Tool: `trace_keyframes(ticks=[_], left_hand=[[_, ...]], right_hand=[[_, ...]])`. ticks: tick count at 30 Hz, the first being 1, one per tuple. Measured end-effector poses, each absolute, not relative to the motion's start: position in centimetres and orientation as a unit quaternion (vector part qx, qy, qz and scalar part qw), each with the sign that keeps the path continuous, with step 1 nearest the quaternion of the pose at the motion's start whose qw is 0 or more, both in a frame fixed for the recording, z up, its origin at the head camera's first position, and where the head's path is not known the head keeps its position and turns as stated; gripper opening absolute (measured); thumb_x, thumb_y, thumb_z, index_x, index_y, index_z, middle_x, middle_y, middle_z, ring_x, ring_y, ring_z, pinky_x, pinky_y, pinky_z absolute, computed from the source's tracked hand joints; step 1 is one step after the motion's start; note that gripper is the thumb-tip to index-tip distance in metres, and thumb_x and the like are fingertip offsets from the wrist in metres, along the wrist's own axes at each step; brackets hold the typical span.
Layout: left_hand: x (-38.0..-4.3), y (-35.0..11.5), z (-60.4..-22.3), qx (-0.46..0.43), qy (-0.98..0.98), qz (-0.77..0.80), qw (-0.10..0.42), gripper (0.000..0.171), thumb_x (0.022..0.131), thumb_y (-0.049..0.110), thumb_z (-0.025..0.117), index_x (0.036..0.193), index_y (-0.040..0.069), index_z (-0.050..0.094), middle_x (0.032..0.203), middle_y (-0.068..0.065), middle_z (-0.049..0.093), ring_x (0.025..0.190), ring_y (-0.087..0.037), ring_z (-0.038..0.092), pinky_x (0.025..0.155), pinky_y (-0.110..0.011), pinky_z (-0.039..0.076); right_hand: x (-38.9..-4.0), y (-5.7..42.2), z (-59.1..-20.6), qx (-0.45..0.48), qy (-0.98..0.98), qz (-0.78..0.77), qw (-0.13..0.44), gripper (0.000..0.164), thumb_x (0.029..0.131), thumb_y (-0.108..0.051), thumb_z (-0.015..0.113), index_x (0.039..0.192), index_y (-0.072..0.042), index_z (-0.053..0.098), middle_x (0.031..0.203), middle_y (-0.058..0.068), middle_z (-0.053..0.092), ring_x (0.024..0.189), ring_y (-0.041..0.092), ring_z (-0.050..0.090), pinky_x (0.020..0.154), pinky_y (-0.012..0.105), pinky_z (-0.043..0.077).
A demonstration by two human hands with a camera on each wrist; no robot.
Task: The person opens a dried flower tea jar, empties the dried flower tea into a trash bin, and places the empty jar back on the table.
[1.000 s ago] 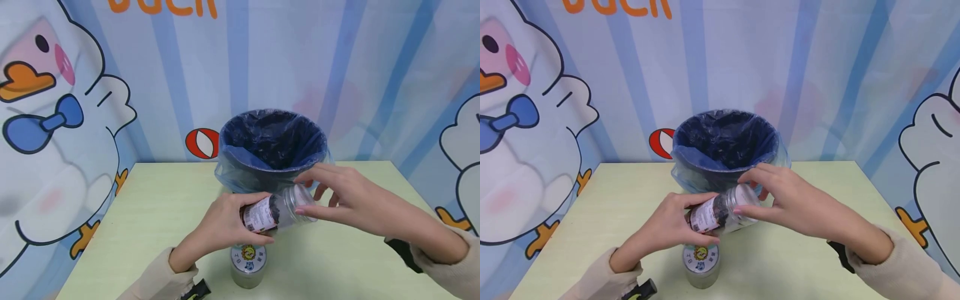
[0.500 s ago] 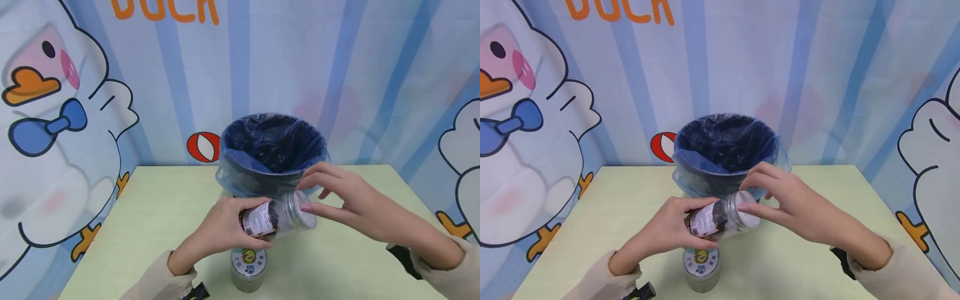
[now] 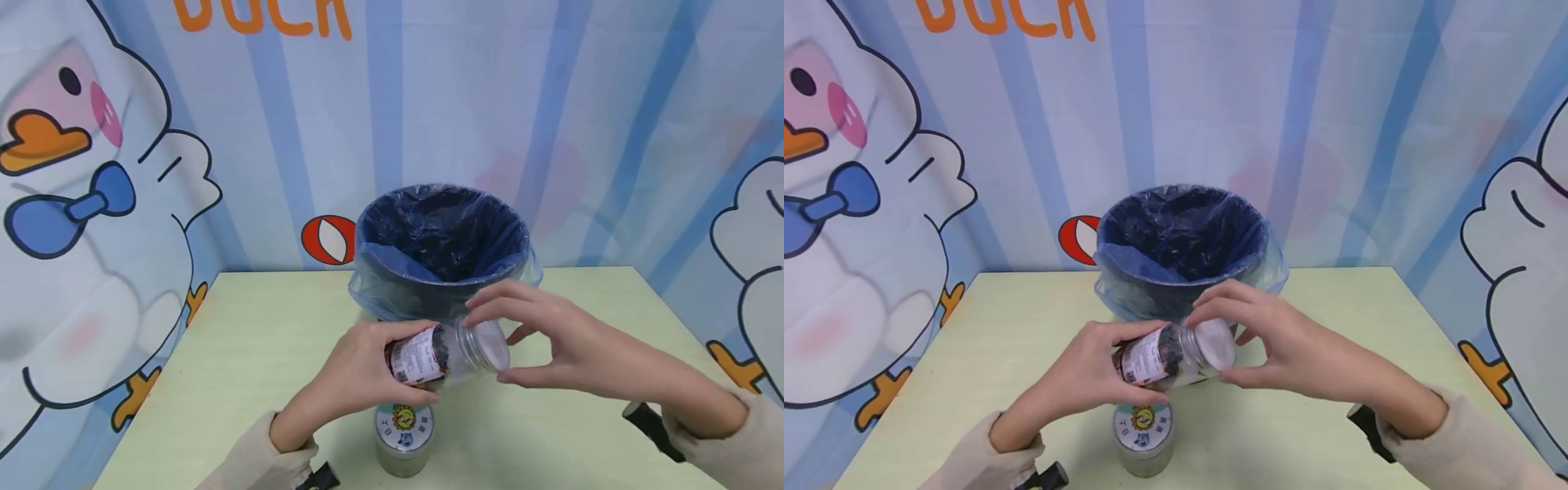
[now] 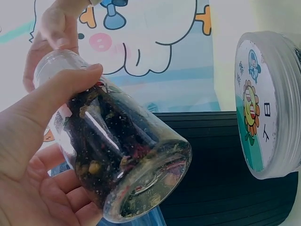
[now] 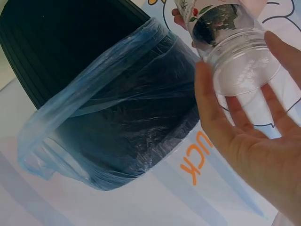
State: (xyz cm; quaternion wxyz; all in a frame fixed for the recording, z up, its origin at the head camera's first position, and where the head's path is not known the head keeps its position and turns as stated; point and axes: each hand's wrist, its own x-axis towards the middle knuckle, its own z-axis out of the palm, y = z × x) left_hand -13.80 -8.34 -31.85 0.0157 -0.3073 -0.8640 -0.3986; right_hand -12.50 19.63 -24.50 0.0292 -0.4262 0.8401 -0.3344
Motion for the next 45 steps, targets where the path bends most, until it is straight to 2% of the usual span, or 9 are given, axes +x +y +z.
trace_keyframes(ticks=[8, 12, 18, 21, 25, 29, 34, 38, 45], left_hand=[[-13.8, -8.5, -32.0, -0.305, -0.862, -0.406, 0.012, 0.072, 0.066, 0.037, 0.094, 0.132, 0.029, 0.066, 0.104, 0.011, 0.068, 0.086, -0.008, 0.060, 0.068, -0.027, 0.054], [-13.8, -8.5, -32.1, -0.307, -0.861, -0.405, 0.014, 0.072, 0.066, 0.037, 0.094, 0.132, 0.028, 0.066, 0.105, 0.011, 0.068, 0.086, -0.008, 0.060, 0.068, -0.028, 0.054], [-13.8, -8.4, -31.9, -0.303, -0.863, -0.404, 0.016, 0.072, 0.066, 0.035, 0.094, 0.131, 0.029, 0.065, 0.107, 0.011, 0.068, 0.088, -0.009, 0.060, 0.069, -0.028, 0.053], [-13.7, -8.4, -31.9, -0.300, -0.867, -0.397, 0.019, 0.072, 0.065, 0.034, 0.094, 0.131, 0.028, 0.066, 0.107, 0.010, 0.068, 0.088, -0.009, 0.060, 0.069, -0.028, 0.053], [-13.7, -8.4, -32.0, -0.298, -0.869, -0.394, 0.015, 0.072, 0.066, 0.034, 0.094, 0.132, 0.026, 0.066, 0.109, 0.008, 0.068, 0.090, -0.010, 0.060, 0.071, -0.028, 0.053], [-13.6, -8.5, -32.1, -0.299, -0.867, -0.397, 0.014, 0.072, 0.066, 0.034, 0.094, 0.132, 0.026, 0.066, 0.109, 0.009, 0.067, 0.091, -0.010, 0.059, 0.071, -0.028, 0.053], [-13.6, -8.5, -32.1, -0.303, -0.865, -0.399, 0.028, 0.072, 0.065, 0.033, 0.095, 0.131, 0.027, 0.066, 0.107, 0.010, 0.067, 0.089, -0.010, 0.059, 0.071, -0.028, 0.053], [-13.6, -8.5, -31.9, -0.302, -0.866, -0.398, 0.034, 0.073, 0.064, 0.033, 0.095, 0.131, 0.028, 0.066, 0.108, 0.010, 0.067, 0.089, -0.010, 0.059, 0.071, -0.028, 0.053], [-13.7, -8.9, -31.8, -0.308, -0.865, -0.393, 0.053, 0.074, 0.063, 0.033, 0.096, 0.130, 0.027, 0.067, 0.108, 0.010, 0.068, 0.089, -0.008, 0.059, 0.071, -0.028, 0.053]], right_hand=[[-12.4, 19.3, -24.7, -0.409, 0.842, -0.353, 0.017, 0.050, 0.093, -0.024, 0.073, 0.138, -0.025, 0.053, 0.143, 0.000, 0.043, 0.122, 0.019, 0.051, 0.077, 0.034, 0.057], [-12.1, 19.2, -24.6, -0.354, 0.869, -0.346, -0.008, 0.051, 0.095, -0.028, 0.070, 0.141, -0.022, 0.049, 0.139, -0.002, 0.049, 0.109, 0.014, 0.058, 0.072, 0.031, 0.057], [-11.9, 18.9, -24.7, -0.326, 0.885, -0.332, -0.017, 0.045, 0.091, -0.036, 0.073, 0.129, -0.017, 0.058, 0.122, -0.001, 0.060, 0.091, 0.007, 0.063, 0.069, 0.027, 0.057], [-12.1, 19.1, -24.9, -0.362, 0.866, -0.344, -0.010, 0.045, 0.088, -0.029, 0.079, 0.126, -0.017, 0.060, 0.120, -0.002, 0.060, 0.097, 0.009, 0.063, 0.070, 0.027, 0.058], [-12.3, 19.5, -25.1, -0.444, 0.833, -0.329, -0.030, 0.056, 0.079, -0.014, 0.086, 0.127, -0.023, 0.060, 0.131, -0.002, 0.053, 0.115, 0.015, 0.055, 0.081, 0.032, 0.057], [-12.2, 19.6, -25.4, -0.461, 0.826, -0.320, -0.046, 0.058, 0.081, -0.017, 0.085, 0.131, -0.025, 0.057, 0.140, 0.001, 0.047, 0.124, 0.017, 0.048, 0.087, 0.035, 0.054], [-11.7, 19.2, -25.3, -0.359, 0.874, -0.325, -0.037, 0.044, 0.096, -0.030, 0.069, 0.137, -0.023, 0.054, 0.135, -0.004, 0.051, 0.109, 0.013, 0.058, 0.073, 0.030, 0.056], [-11.5, 18.9, -25.2, -0.310, 0.897, -0.315, -0.017, 0.044, 0.095, -0.039, 0.068, 0.133, -0.020, 0.057, 0.121, -0.007, 0.059, 0.093, 0.008, 0.063, 0.065, 0.028, 0.055], [-12.0, 18.8, -25.6, -0.395, 0.851, -0.344, -0.031, 0.053, 0.088, -0.026, 0.078, 0.136, -0.018, 0.055, 0.127, -0.006, 0.056, 0.101, 0.009, 0.060, 0.066, 0.027, 0.057]])
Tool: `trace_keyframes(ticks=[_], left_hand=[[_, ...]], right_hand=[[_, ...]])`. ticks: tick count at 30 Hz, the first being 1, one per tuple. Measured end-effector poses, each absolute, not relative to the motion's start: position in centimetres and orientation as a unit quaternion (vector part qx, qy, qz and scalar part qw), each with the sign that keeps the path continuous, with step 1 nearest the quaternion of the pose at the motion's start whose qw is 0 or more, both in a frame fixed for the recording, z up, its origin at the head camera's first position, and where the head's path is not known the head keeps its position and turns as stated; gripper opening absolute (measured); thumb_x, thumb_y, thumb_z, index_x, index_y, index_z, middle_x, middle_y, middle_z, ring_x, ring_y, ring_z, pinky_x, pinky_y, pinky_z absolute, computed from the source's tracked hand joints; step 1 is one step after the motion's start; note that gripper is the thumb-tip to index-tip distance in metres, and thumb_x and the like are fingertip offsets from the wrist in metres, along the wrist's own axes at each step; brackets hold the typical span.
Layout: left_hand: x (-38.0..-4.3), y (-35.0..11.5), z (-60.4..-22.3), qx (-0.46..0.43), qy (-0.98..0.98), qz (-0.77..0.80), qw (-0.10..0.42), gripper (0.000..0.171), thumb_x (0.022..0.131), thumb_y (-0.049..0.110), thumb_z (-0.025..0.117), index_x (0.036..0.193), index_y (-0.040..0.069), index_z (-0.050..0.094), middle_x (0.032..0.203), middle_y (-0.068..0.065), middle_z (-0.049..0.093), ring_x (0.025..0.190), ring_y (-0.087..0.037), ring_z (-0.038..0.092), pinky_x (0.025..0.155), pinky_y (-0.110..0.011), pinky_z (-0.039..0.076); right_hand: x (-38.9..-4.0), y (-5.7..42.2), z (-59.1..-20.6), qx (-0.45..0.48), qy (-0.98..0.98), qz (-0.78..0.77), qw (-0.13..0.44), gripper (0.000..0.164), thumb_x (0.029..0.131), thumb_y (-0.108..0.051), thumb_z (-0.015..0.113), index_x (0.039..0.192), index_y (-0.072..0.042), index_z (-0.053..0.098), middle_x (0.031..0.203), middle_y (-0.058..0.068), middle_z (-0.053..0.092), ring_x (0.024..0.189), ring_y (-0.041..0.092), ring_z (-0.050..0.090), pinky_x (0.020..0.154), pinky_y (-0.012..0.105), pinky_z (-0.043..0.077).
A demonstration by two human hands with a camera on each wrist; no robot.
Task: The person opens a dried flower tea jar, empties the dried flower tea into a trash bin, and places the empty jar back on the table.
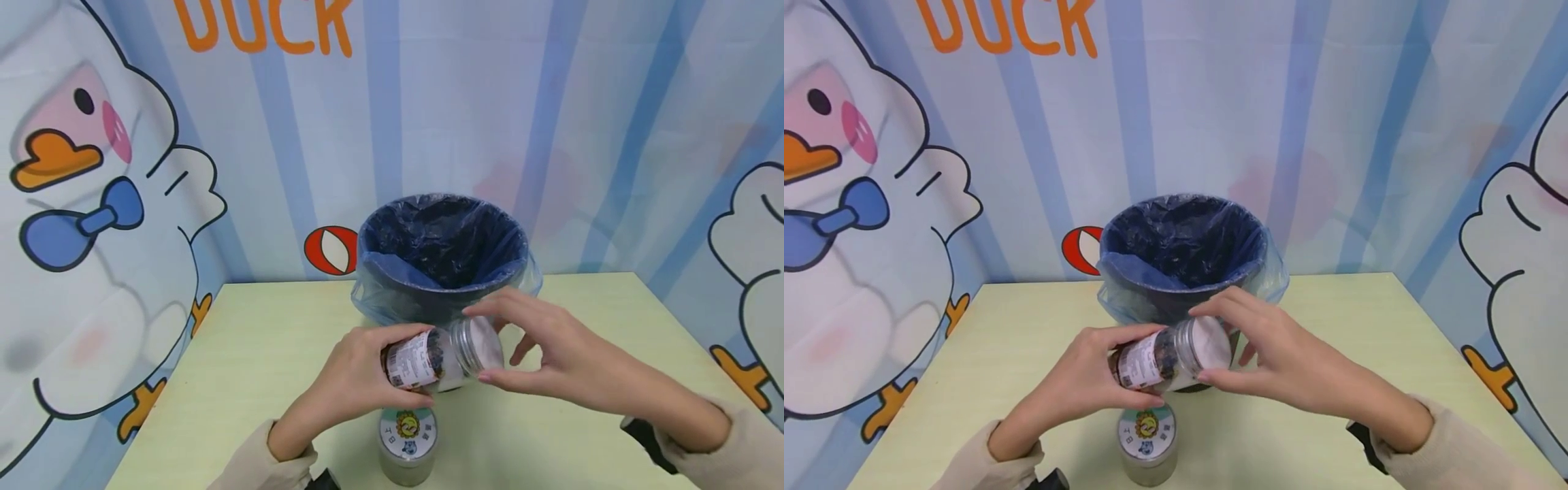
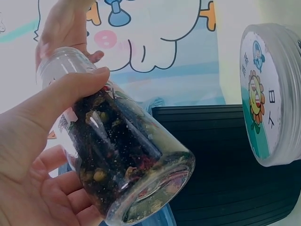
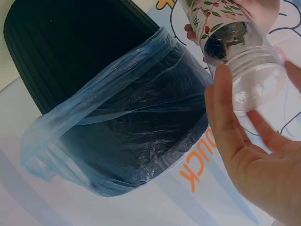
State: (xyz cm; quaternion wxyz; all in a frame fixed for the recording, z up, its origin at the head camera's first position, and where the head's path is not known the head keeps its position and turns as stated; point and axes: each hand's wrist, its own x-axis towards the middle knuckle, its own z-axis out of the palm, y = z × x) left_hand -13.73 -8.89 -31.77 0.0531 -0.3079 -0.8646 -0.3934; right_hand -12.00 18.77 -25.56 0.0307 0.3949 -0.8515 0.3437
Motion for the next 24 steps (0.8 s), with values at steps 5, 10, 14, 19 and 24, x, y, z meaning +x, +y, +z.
trace_keyframes(ticks=[5, 10, 14, 19, 24], left_hand=[[-13.85, -9.06, -31.96, -0.307, -0.867, -0.388, 0.052, 0.073, 0.063, 0.034, 0.096, 0.130, 0.026, 0.067, 0.108, 0.010, 0.068, 0.089, -0.008, 0.059, 0.071, -0.028, 0.052], [-13.95, -9.04, -32.01, -0.309, -0.869, -0.383, 0.050, 0.073, 0.064, 0.034, 0.095, 0.131, 0.026, 0.066, 0.109, 0.009, 0.068, 0.089, -0.009, 0.059, 0.071, -0.027, 0.052], [-13.94, -8.95, -32.11, -0.312, -0.868, -0.382, 0.054, 0.074, 0.064, 0.033, 0.095, 0.131, 0.026, 0.066, 0.108, 0.009, 0.069, 0.088, -0.008, 0.060, 0.070, -0.027, 0.052], [-13.95, -8.96, -32.19, -0.315, -0.866, -0.384, 0.055, 0.075, 0.063, 0.033, 0.096, 0.131, 0.026, 0.066, 0.108, 0.009, 0.069, 0.088, -0.008, 0.060, 0.070, -0.028, 0.052], [-13.81, -9.11, -32.11, -0.313, -0.866, -0.386, 0.052, 0.075, 0.063, 0.033, 0.096, 0.132, 0.025, 0.066, 0.108, 0.008, 0.069, 0.088, -0.008, 0.060, 0.069, -0.028, 0.053]], right_hand=[[-12.48, 18.91, -25.83, 0.481, -0.810, 0.330, 0.054, 0.061, 0.083, -0.006, 0.081, 0.136, -0.021, 0.055, 0.136, 0.002, 0.049, 0.117, 0.016, 0.052, 0.072, 0.030, 0.057], [-12.62, 19.02, -25.89, 0.495, -0.805, 0.322, 0.051, 0.072, 0.078, -0.005, 0.085, 0.139, -0.022, 0.052, 0.145, 0.006, 0.041, 0.123, 0.020, 0.049, 0.077, 0.031, 0.056], [-12.32, 18.96, -25.87, 0.452, -0.829, 0.326, 0.041, 0.075, 0.084, -0.021, 0.083, 0.147, -0.024, 0.042, 0.151, 0.002, 0.033, 0.123, 0.018, 0.050, 0.080, 0.032, 0.056], [-11.95, 18.62, -25.72, 0.378, -0.863, 0.333, 0.031, 0.064, 0.094, -0.029, 0.072, 0.148, -0.023, 0.039, 0.144, 0.000, 0.042, 0.105, 0.010, 0.058, 0.074, 0.028, 0.057], [-11.91, 18.34, -25.79, 0.347, -0.872, 0.346, 0.011, 0.056, 0.091, -0.033, 0.074, 0.139, -0.016, 0.050, 0.131, 0.000, 0.055, 0.094, 0.007, 0.063, 0.072, 0.027, 0.057]])
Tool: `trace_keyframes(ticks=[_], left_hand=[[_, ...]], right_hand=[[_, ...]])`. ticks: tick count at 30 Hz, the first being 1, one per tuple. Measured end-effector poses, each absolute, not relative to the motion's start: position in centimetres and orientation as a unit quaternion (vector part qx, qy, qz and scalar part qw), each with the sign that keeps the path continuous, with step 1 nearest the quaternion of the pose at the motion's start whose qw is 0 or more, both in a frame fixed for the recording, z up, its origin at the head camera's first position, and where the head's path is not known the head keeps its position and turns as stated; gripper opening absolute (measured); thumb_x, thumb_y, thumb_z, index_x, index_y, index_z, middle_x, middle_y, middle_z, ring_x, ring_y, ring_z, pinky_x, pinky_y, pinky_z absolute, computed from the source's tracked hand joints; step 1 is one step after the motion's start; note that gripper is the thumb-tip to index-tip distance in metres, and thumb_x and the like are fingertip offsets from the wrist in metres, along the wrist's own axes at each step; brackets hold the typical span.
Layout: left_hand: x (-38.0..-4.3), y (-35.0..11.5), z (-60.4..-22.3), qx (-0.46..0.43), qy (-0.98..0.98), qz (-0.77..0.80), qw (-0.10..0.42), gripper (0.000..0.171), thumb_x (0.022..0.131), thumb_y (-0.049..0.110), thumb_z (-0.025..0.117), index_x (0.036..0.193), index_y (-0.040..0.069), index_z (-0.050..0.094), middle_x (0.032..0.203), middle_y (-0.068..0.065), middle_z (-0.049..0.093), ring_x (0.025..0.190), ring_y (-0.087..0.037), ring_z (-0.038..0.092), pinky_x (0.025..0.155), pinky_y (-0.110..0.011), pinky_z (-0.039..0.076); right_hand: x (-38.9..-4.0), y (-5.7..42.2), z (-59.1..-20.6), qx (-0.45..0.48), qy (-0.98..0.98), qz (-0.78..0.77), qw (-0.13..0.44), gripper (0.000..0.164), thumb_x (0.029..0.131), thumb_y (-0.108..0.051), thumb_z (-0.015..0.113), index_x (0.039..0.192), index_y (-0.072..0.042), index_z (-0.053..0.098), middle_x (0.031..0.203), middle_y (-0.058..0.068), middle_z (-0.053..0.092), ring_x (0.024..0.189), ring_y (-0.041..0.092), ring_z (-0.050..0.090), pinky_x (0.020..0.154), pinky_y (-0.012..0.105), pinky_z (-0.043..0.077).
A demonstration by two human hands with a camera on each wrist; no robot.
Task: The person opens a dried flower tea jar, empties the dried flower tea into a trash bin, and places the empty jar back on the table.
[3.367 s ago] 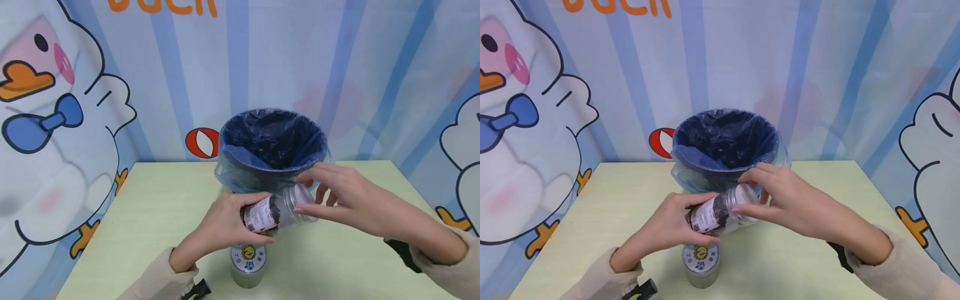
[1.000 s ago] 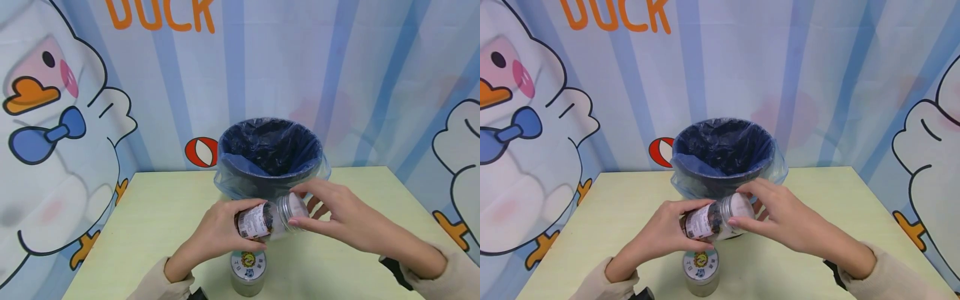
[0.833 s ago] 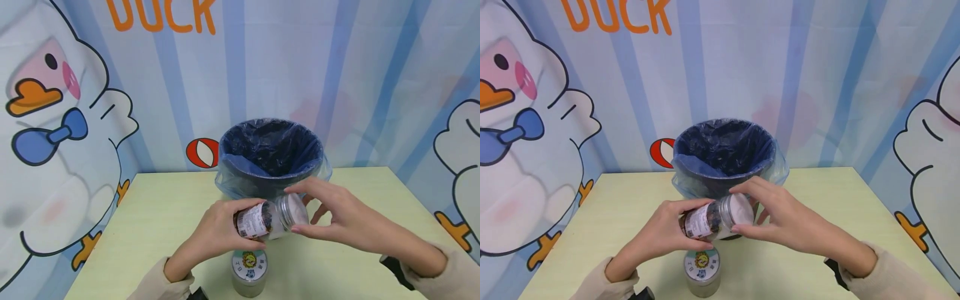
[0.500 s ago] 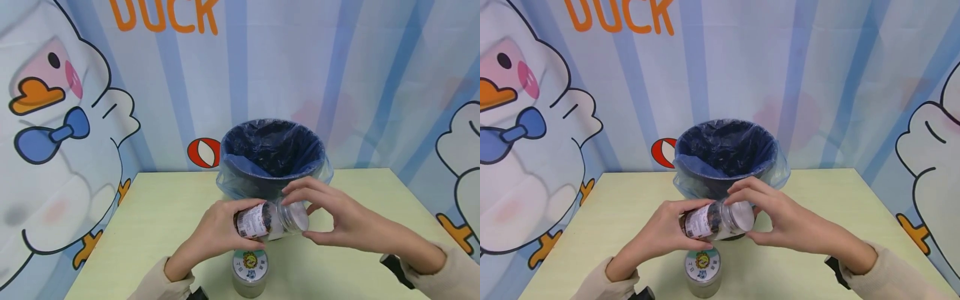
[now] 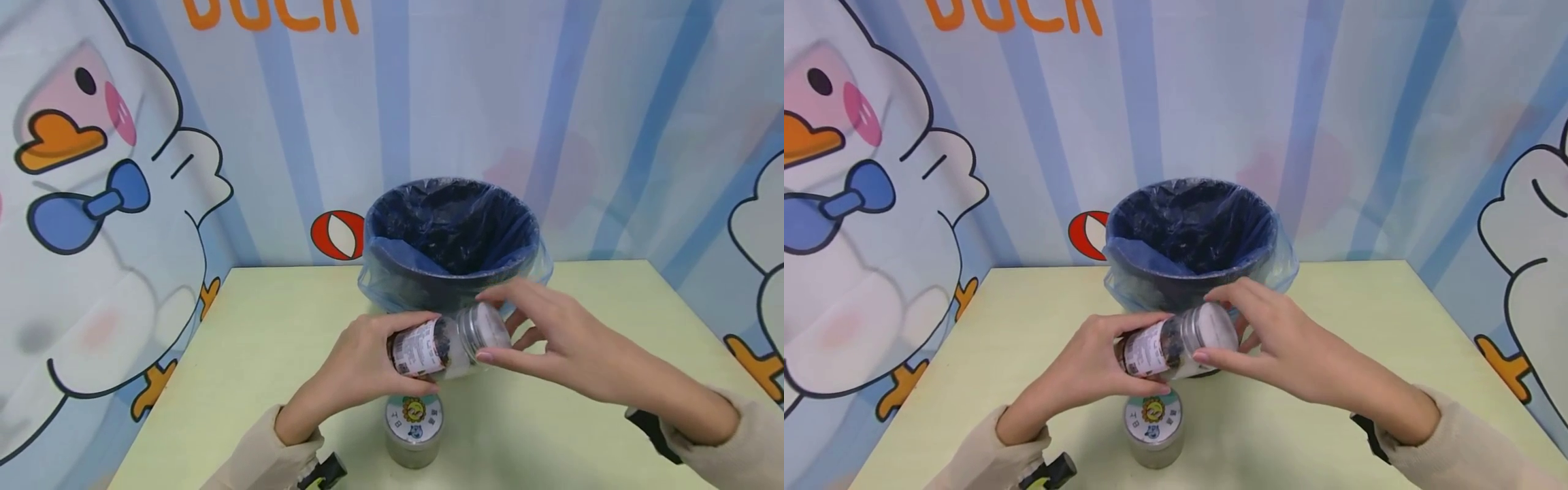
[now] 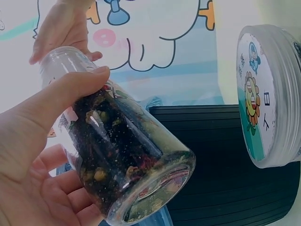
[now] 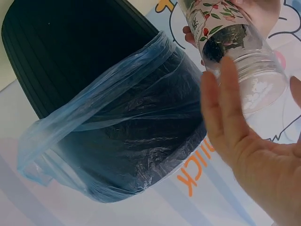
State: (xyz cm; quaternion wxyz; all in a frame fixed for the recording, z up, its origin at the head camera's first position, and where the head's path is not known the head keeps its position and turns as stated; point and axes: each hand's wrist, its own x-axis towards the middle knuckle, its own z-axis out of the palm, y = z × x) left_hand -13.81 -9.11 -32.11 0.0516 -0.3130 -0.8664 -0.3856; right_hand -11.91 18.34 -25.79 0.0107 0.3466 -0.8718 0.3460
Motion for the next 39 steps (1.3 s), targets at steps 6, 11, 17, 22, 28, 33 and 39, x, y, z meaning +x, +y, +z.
trace_keyframes(ticks=[6, 11, 17, 22, 28, 33, 39], left_hand=[[-13.8, -9.2, -32.0, -0.305, -0.870, -0.384, 0.047, 0.075, 0.063, 0.033, 0.096, 0.132, 0.026, 0.066, 0.109, 0.009, 0.069, 0.088, -0.008, 0.060, 0.070, -0.028, 0.052], [-13.8, -9.2, -32.2, -0.302, -0.870, -0.388, 0.044, 0.075, 0.063, 0.034, 0.096, 0.132, 0.026, 0.066, 0.109, 0.009, 0.069, 0.089, -0.008, 0.060, 0.070, -0.028, 0.052], [-13.9, -9.3, -32.2, -0.305, -0.870, -0.384, 0.048, 0.075, 0.064, 0.034, 0.095, 0.132, 0.026, 0.066, 0.109, 0.008, 0.069, 0.088, -0.008, 0.061, 0.070, -0.027, 0.053], [-13.9, -9.3, -32.3, -0.305, -0.868, -0.389, 0.043, 0.075, 0.064, 0.034, 0.095, 0.132, 0.026, 0.066, 0.109, 0.009, 0.069, 0.088, -0.008, 0.060, 0.070, -0.028, 0.053], [-13.8, -9.3, -32.4, -0.300, -0.869, -0.393, 0.030, 0.073, 0.064, 0.033, 0.095, 0.132, 0.028, 0.066, 0.108, 0.010, 0.068, 0.088, -0.008, 0.059, 0.069, -0.028, 0.053], [-13.9, -9.3, -32.6, -0.304, -0.869, -0.389, 0.033, 0.074, 0.064, 0.034, 0.095, 0.131, 0.026, 0.066, 0.108, 0.009, 0.068, 0.087, -0.009, 0.059, 0.069, -0.028, 0.052], [-13.9, -9.3, -32.6, -0.299, -0.869, -0.392, 0.030, 0.074, 0.064, 0.034, 0.095, 0.131, 0.027, 0.066, 0.109, 0.009, 0.068, 0.088, -0.009, 0.059, 0.070, -0.028, 0.053]], right_hand=[[-12.2, 18.5, -25.8, 0.390, -0.847, 0.361, 0.002, 0.054, 0.089, -0.024, 0.078, 0.136, -0.016, 0.053, 0.132, -0.002, 0.054, 0.102, 0.012, 0.063, 0.073, 0.028, 0.058], [-12.4, 18.5, -25.7, 0.438, -0.831, 0.343, 0.023, 0.056, 0.085, -0.012, 0.081, 0.134, -0.022, 0.056, 0.133, -0.003, 0.051, 0.114, 0.015, 0.057, 0.078, 0.031, 0.058], [-12.2, 18.6, -25.6, 0.429, -0.836, 0.341, 0.018, 0.068, 0.085, -0.019, 0.082, 0.144, -0.024, 0.048, 0.145, 0.001, 0.042, 0.125, 0.019, 0.050, 0.082, 0.035, 0.057], [-11.5, 18.3, -25.6, 0.351, -0.869, 0.349, 0.007, 0.059, 0.093, -0.033, 0.072, 0.145, -0.026, 0.046, 0.139, -0.003, 0.046, 0.106, 0.013, 0.060, 0.067, 0.030, 0.056], [-11.3, 18.1, -25.9, 0.333, -0.882, 0.333, 0.021, 0.048, 0.092, -0.035, 0.072, 0.135, -0.021, 0.055, 0.128, -0.006, 0.057, 0.094, 0.006, 0.063, 0.068, 0.028, 0.056], [-11.5, 18.3, -26.0, 0.373, -0.857, 0.353, 0.028, 0.049, 0.089, -0.023, 0.078, 0.133, -0.021, 0.058, 0.130, -0.005, 0.054, 0.104, 0.012, 0.061, 0.071, 0.029, 0.058], [-11.7, 18.5, -25.8, 0.428, -0.841, 0.323, 0.074, 0.056, 0.080, -0.007, 0.084, 0.128, -0.025, 0.062, 0.131, -0.003, 0.054, 0.116, 0.015, 0.055, 0.082, 0.034, 0.057]])
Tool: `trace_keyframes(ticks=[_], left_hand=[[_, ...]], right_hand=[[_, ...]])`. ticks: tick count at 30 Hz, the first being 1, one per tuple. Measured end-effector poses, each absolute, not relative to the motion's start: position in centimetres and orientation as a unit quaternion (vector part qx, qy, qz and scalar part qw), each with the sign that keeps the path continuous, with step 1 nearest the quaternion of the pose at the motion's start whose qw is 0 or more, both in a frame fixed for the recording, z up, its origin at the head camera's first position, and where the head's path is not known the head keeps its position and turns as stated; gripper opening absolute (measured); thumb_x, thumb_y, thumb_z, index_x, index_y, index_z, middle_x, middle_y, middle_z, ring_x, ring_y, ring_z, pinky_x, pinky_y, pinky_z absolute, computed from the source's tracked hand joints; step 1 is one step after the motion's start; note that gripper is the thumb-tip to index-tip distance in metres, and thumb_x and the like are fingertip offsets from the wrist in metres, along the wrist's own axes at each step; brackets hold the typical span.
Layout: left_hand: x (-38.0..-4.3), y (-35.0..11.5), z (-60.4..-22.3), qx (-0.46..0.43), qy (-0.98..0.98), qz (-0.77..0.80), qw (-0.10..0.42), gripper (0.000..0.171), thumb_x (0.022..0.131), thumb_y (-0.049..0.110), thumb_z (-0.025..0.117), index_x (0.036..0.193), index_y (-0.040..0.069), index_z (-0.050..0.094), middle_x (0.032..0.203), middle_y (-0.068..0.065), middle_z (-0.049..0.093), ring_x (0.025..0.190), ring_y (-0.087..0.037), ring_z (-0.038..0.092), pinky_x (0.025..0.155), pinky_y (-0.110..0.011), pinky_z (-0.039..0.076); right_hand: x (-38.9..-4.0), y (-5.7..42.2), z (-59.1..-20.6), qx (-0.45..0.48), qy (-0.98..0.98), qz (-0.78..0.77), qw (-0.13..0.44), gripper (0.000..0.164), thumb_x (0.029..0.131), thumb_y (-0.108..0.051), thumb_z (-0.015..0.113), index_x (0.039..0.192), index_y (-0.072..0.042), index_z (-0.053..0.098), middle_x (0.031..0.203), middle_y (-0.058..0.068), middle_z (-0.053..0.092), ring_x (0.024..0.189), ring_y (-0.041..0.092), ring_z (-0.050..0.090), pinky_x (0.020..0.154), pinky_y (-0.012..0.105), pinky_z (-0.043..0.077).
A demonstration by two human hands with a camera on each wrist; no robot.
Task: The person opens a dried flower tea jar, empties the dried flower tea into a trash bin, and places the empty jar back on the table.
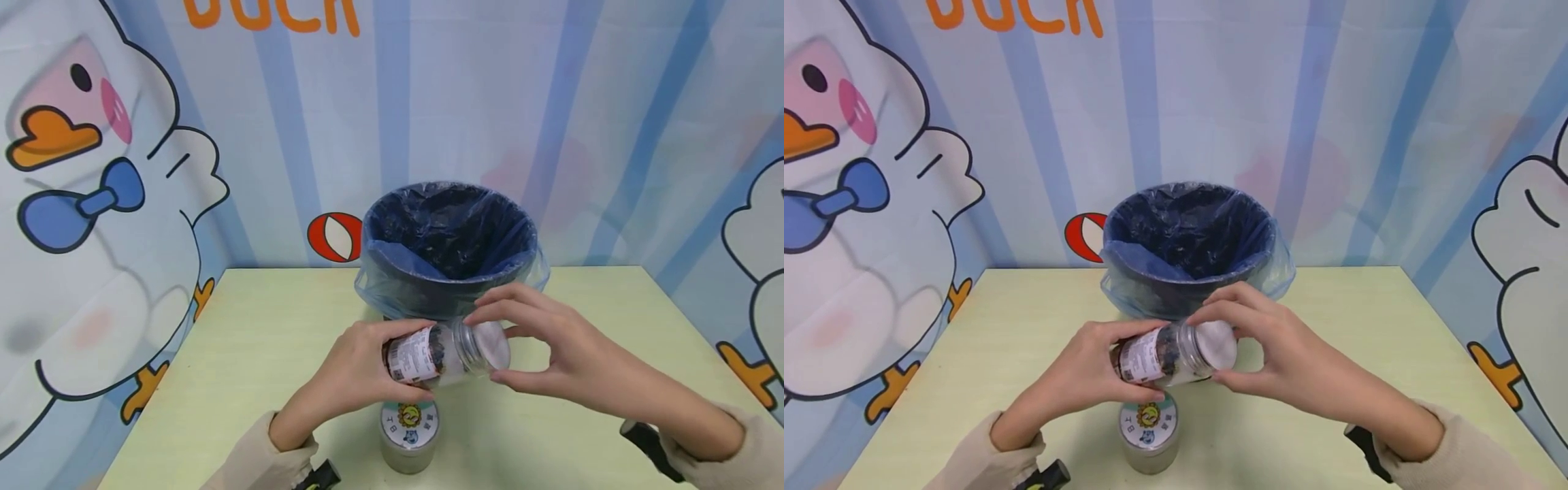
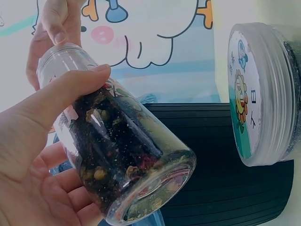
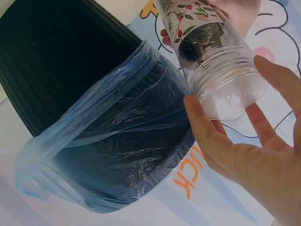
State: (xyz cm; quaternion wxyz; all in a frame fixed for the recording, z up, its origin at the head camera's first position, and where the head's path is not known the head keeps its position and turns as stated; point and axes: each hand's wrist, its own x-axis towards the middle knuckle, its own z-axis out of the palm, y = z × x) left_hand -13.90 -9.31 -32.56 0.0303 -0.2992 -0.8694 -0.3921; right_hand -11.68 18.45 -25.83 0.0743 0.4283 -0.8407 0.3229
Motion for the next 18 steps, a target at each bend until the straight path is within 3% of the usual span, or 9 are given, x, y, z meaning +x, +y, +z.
trace_keyframes(ticks=[18], left_hand=[[-13.91, -9.47, -32.54, -0.295, -0.868, -0.399, 0.031, 0.074, 0.063, 0.033, 0.096, 0.131, 0.025, 0.067, 0.107, 0.008, 0.069, 0.087, -0.009, 0.060, 0.069, -0.028, 0.053]], right_hand=[[-11.36, 19.46, -25.65, 0.415, -0.845, 0.326, 0.089, 0.064, 0.075, -0.001, 0.084, 0.131, -0.023, 0.062, 0.134, 0.000, 0.054, 0.118, 0.014, 0.054, 0.083, 0.030, 0.056]])
